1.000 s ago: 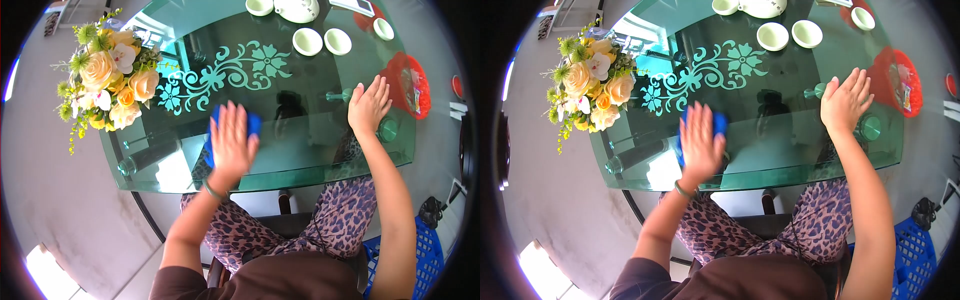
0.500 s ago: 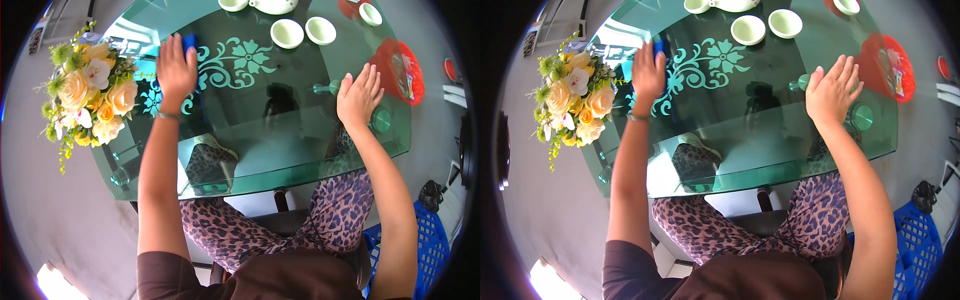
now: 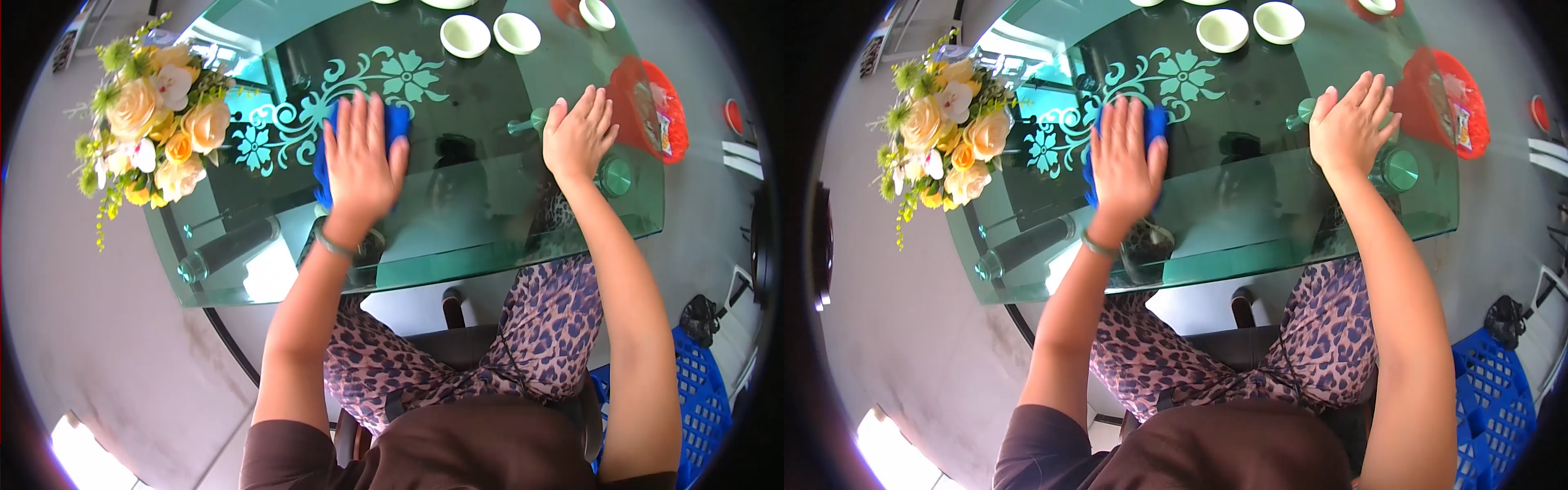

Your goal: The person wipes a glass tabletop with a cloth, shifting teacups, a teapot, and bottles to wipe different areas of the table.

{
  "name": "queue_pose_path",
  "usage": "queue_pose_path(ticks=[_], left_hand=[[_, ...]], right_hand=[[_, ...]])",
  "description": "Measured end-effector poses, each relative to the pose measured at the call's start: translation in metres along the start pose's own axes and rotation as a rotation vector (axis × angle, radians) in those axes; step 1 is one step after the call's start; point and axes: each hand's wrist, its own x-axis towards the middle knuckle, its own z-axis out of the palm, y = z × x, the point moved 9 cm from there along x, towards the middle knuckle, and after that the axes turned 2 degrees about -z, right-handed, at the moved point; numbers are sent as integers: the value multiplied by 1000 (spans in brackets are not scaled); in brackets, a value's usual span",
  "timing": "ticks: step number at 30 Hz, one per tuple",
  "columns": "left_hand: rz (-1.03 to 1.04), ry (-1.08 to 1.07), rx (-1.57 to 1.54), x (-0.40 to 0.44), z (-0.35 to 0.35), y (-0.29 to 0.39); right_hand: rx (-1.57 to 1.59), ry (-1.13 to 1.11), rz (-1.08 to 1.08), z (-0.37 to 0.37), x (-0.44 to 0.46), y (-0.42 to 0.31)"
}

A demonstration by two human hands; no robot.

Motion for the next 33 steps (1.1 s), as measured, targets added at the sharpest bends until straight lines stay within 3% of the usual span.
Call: queue_pose_path(ticks=[2,5,7,9,13,21,25,27,29,33], left_hand=[[-8,-139,-45,-48,-16,0],[-172,-177,22,-105,-35,-76],[-330,-71,102,-142,-48,-155],[-668,32,217,-182,-52,-237],[-1014,37,358,-181,-38,-248],[-294,72,-94,-51,-4,34],[1,-92,-245,-40,10,127],[88,-70,-314,-45,2,107],[-35,-62,-344,-52,-12,53],[-342,77,-27,-94,-35,-102]], right_hand=[[28,21,-2,2,1,1],[6,24,-9,3,1,0],[6,6,-3,3,2,-1],[16,2,4,4,3,0],[8,4,6,5,3,1],[-13,13,18,8,4,2],[-50,-13,28,9,4,3],[-64,-11,28,10,4,3],[-75,-10,23,12,4,4],[-90,-6,15,13,5,6]])
